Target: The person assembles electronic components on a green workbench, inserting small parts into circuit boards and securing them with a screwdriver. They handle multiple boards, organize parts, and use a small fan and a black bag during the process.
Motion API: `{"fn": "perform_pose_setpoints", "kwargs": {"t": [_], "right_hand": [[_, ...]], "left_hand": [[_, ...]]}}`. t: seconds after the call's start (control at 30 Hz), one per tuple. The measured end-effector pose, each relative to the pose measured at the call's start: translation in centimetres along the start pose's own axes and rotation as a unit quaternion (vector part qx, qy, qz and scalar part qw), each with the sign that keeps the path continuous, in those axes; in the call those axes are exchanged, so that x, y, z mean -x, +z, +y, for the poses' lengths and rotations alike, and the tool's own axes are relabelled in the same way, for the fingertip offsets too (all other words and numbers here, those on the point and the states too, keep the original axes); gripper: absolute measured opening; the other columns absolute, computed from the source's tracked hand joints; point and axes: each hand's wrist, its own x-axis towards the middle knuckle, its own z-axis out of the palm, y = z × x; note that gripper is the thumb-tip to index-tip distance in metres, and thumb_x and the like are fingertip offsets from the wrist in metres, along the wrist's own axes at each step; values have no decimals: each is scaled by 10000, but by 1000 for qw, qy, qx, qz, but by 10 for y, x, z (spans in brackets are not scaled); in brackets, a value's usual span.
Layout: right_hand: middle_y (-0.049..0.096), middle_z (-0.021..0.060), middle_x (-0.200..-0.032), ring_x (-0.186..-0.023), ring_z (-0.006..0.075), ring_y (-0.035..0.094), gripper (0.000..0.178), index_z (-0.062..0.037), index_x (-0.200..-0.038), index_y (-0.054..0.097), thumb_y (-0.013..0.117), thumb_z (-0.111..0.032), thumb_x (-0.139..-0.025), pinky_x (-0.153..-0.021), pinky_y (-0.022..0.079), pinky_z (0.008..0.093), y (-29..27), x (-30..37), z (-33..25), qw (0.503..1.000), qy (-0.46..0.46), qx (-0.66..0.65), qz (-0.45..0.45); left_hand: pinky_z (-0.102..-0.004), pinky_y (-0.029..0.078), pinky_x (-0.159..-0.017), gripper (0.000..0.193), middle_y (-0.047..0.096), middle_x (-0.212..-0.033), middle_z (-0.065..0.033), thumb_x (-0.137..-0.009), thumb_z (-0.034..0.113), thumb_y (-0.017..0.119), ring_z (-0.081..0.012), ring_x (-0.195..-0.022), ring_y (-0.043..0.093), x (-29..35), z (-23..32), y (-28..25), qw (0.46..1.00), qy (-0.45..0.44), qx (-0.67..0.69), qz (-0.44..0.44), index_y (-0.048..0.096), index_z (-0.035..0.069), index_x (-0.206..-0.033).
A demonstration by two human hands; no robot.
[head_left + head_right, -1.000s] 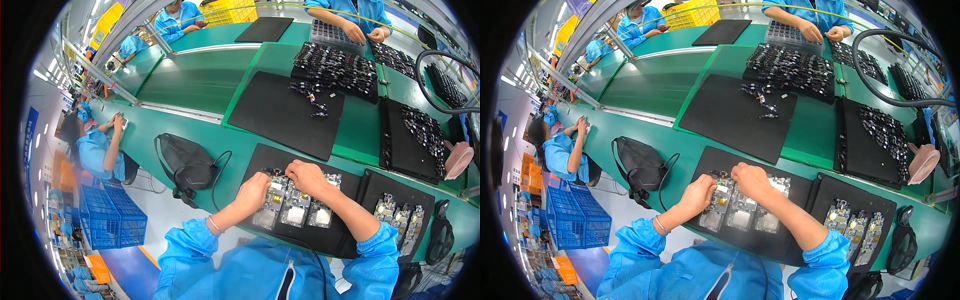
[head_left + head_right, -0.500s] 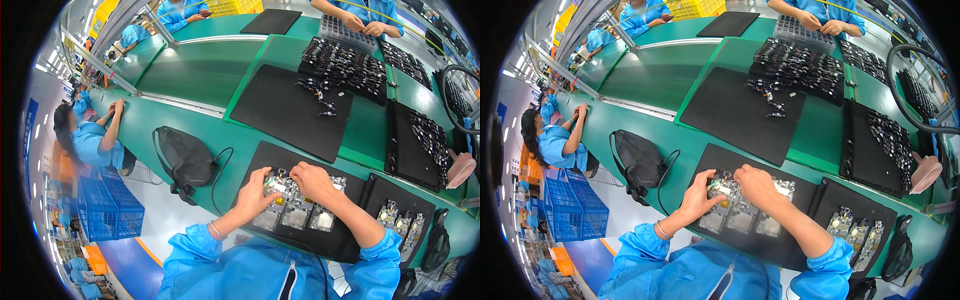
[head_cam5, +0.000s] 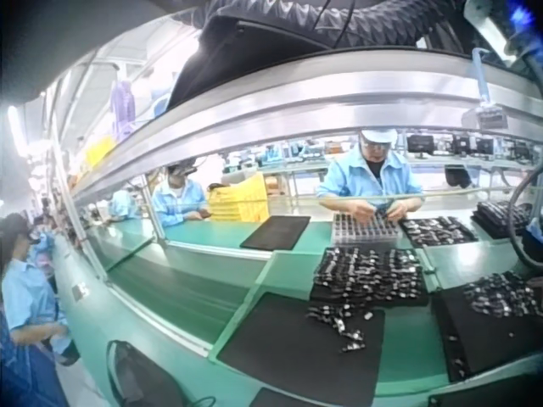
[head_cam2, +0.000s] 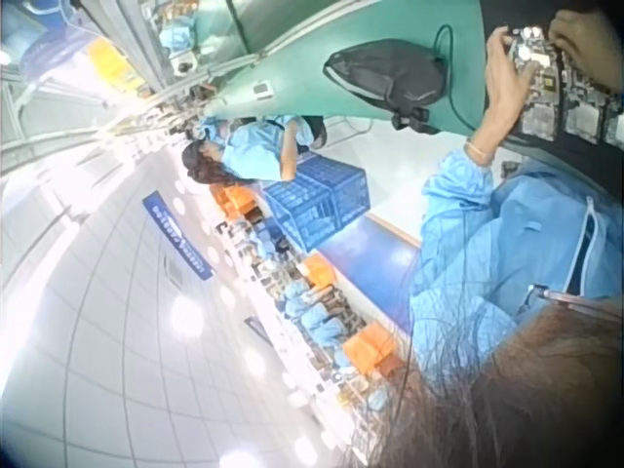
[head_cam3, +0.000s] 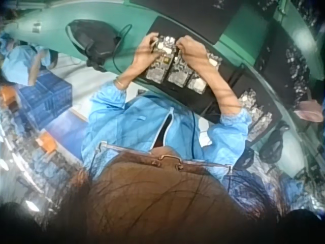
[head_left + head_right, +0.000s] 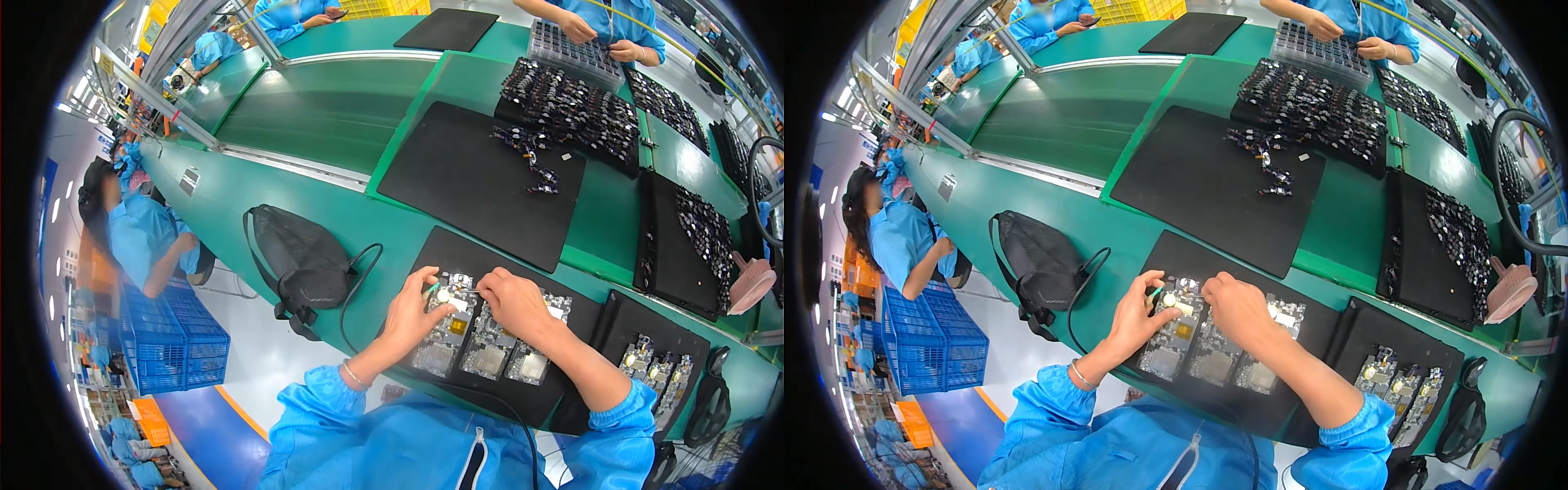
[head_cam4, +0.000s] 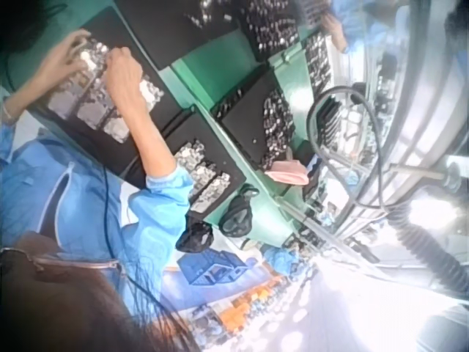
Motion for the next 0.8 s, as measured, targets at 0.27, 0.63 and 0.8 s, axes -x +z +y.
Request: {"fn": "perform_pose_setpoints", "kwargs": {"t": [0.27, 0.63, 0.8], "right_hand": [[590, 113, -843, -733, 313, 597, 104, -25, -867, 613, 551, -102, -837, -651, 475, 396, -3, 1, -2, 1000, 11, -11, -13], [573, 111, -841, -769, 298, 591, 87, -22, -882, 602, 557, -61, -819, -666, 483, 375, -19, 2, -6, 999, 13, -27, -39], [565, 105, -898, -801, 277, 584, 188, -15, -943, 581, 577, -27, -756, -677, 492, 357, -21, 8, -7, 999, -25, 21, -34]], "left_hand": [[-356, 493, -671, 543, 496, -1046, -131, -721, 188, 744, -274, -865, 571, 17, 9, 2, 995, 69, -72, 20, 450, 47, -1155], [-369, 507, -656, 419, 522, -1053, -95, -757, 206, 700, -286, -863, 592, 15, 13, 0, 997, 52, -63, -9, 507, 87, -1109], [-346, 506, -603, 387, 521, -1022, -80, -740, 199, 720, -259, -800, 598, 6, 11, 2, 997, 37, -61, -8, 541, 95, -1066]]}}
